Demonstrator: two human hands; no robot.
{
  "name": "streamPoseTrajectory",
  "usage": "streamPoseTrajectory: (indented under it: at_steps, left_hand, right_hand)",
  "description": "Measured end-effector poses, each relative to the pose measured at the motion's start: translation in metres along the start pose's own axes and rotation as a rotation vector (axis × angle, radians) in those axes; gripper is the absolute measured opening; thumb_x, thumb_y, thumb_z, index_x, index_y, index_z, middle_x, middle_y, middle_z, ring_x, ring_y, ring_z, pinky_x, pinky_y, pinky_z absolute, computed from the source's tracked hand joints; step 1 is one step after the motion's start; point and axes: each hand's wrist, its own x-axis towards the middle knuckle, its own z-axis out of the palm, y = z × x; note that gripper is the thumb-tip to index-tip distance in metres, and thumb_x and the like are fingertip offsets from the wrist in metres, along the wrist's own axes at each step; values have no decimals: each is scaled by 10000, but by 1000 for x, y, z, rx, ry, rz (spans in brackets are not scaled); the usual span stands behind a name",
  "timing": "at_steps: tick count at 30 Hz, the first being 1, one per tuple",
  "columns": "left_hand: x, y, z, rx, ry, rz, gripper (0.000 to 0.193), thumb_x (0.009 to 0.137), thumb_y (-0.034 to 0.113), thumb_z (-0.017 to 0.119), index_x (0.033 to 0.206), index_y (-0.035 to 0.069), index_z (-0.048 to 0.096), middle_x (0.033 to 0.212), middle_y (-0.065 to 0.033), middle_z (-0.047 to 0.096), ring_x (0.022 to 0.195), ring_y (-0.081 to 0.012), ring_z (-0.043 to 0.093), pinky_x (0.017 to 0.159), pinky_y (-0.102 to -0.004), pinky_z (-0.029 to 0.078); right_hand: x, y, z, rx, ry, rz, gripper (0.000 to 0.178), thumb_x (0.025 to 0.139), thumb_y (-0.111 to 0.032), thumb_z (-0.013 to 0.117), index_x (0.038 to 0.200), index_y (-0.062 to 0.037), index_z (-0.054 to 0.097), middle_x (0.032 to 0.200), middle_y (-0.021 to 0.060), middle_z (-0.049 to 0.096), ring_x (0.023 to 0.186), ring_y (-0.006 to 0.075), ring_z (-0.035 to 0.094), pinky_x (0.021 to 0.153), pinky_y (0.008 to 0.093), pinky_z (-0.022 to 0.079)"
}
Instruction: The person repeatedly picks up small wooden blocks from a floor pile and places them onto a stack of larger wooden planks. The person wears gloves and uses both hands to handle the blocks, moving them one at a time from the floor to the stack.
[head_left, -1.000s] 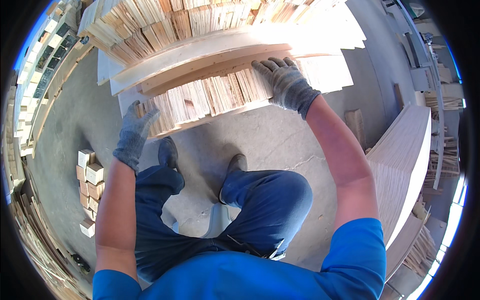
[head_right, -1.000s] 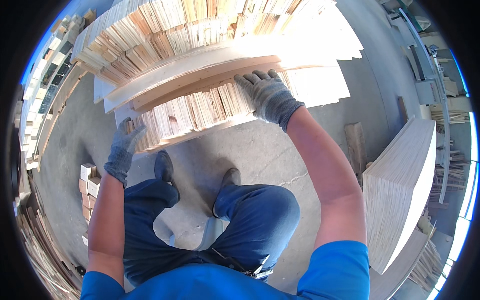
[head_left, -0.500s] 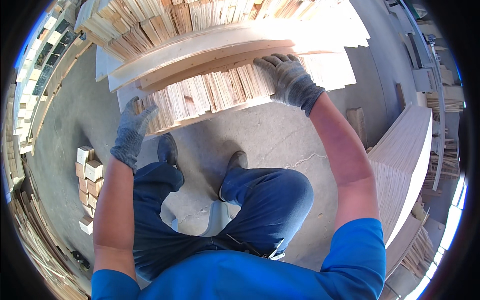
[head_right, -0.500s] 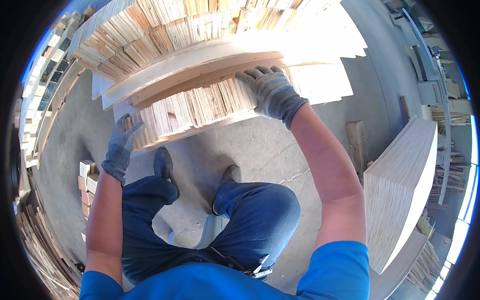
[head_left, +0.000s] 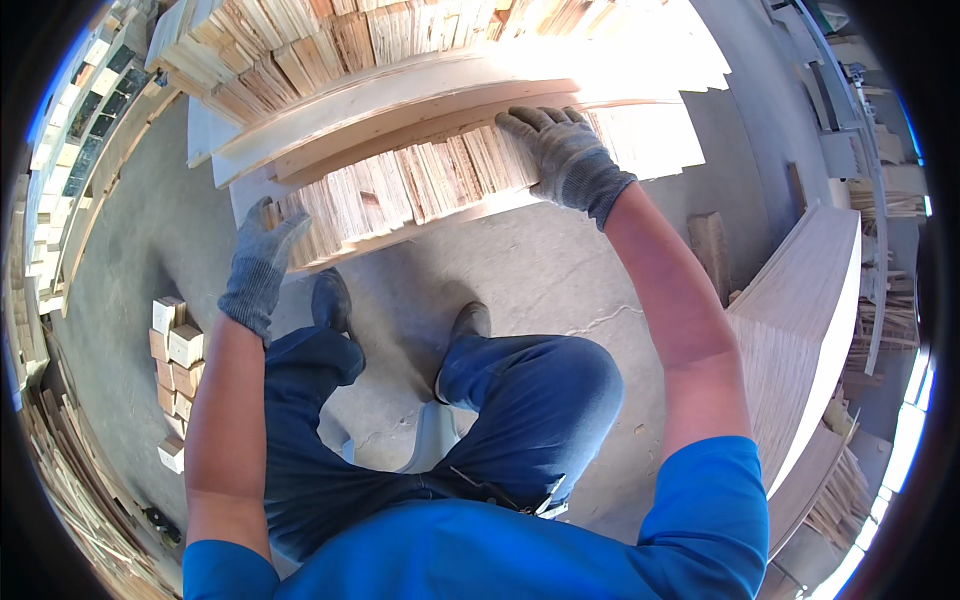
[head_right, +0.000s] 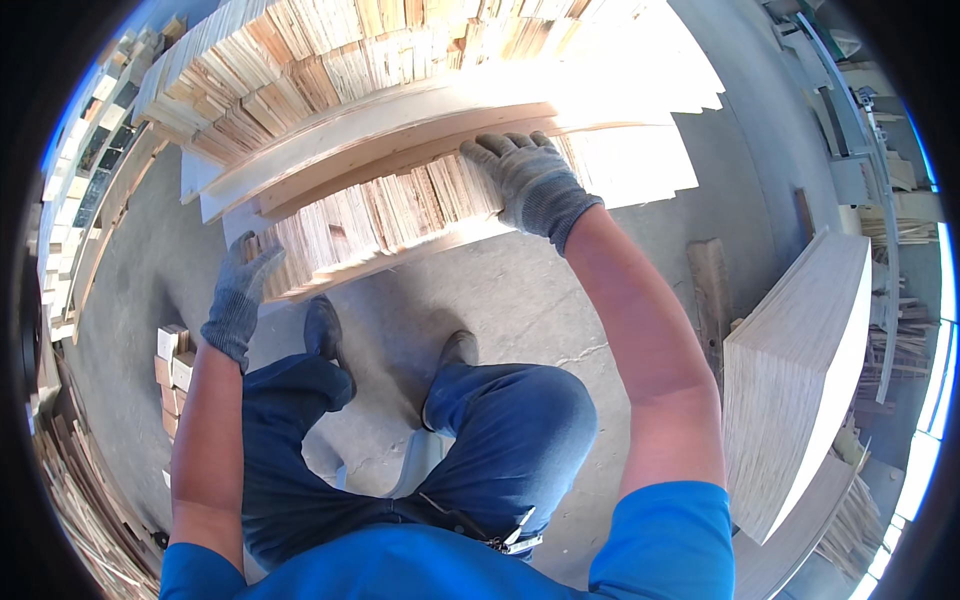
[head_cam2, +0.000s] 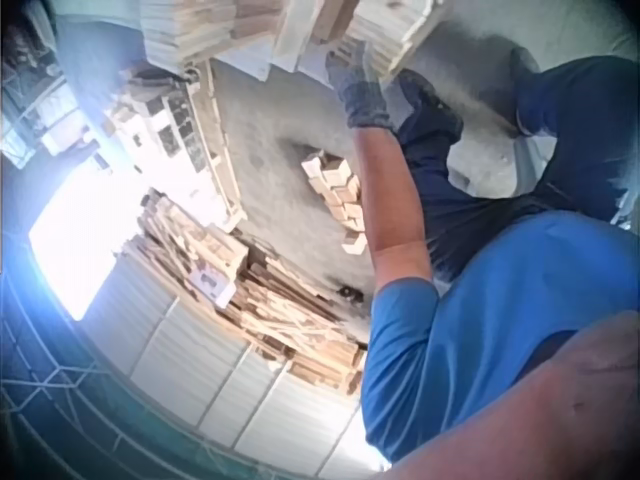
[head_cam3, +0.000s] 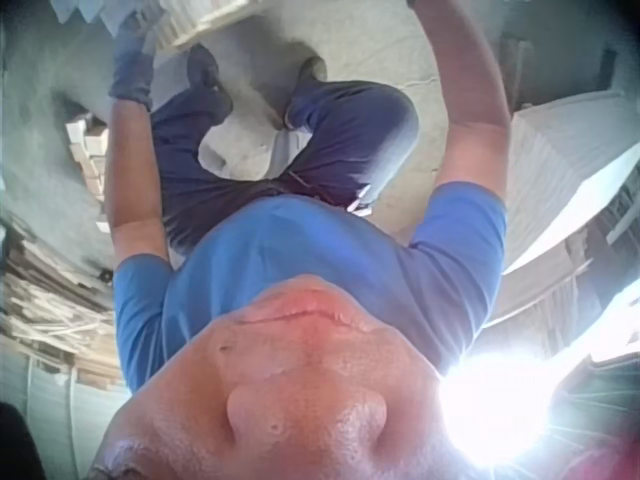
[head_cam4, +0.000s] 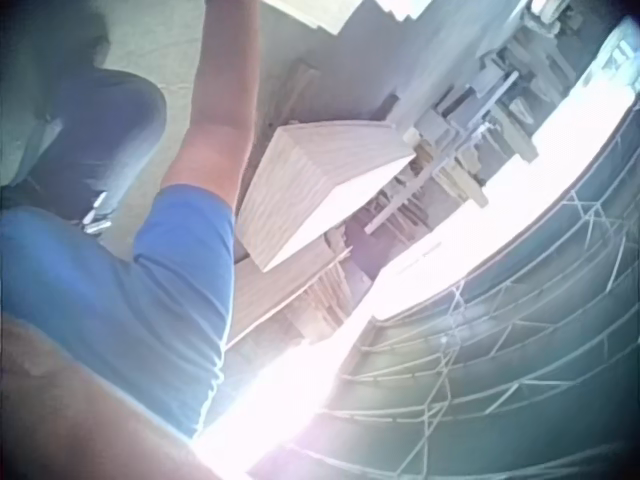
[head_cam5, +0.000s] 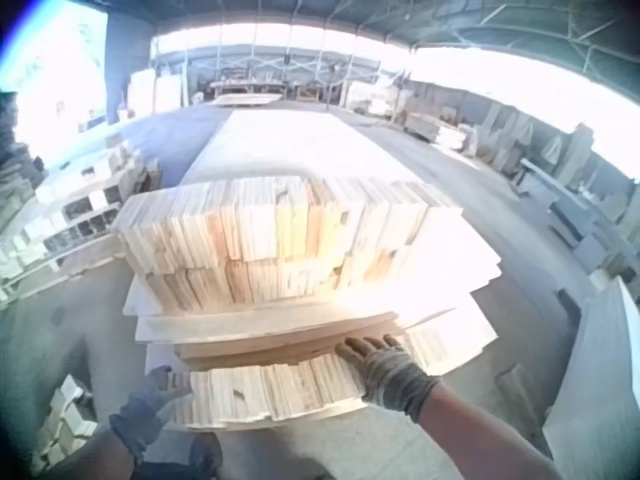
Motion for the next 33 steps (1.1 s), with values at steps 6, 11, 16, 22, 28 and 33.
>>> streamPoseTrajectory:
  at_steps: [6,11,16,22,28,33]
  left_hand:
    - [-1,0,0,-67,-23,-13,708,873,255,802,1398,-79,463,1211,-181,629,1062,-214,641,913,-320,535]
    - [-9,5,-3,-73,-6,18,517,934,247,732,1326,-44,564,1201,-145,646,1001,-197,670,856,-295,560]
    - [-25,22,-5,-306,-75,-193,431,943,259,714,1256,-24,631,1140,-117,678,951,-182,692,777,-287,577]
    - [-23,16,-5,-285,-108,-177,454,941,273,715,1287,-2,612,1116,-98,690,982,-152,687,795,-287,582]
    - [-29,14,-4,-197,-71,-73,410,924,254,736,1207,-33,657,1085,-115,697,920,-157,675,802,-291,555]
    - [-31,25,-4,14,-136,-9,308,997,229,636,1187,-9,680,1113,-96,674,1010,-162,657,885,-294,544]
  right_hand:
    - [-15,1,-5,-37,-19,35,1206,656,-318,932,1621,-177,222,1697,76,181,1566,276,156,1289,430,127]
    - [-59,58,-5,268,329,140,1156,685,-444,920,1570,-27,303,1614,222,329,1498,344,324,1250,438,243]
    - [-73,141,33,1001,572,658,989,853,-489,804,1508,90,341,1492,322,457,1417,356,452,1184,395,363]
    - [-58,168,83,1145,370,911,752,937,-511,699,1477,-33,488,1436,174,543,1308,281,531,1053,429,472]
    - [-40,132,70,1172,320,753,666,933,-512,714,1301,38,637,1090,170,711,935,220,641,853,322,525]
    - [-42,145,84,1123,322,696,587,929,-455,745,1242,35,665,944,116,710,832,175,632,722,321,537]
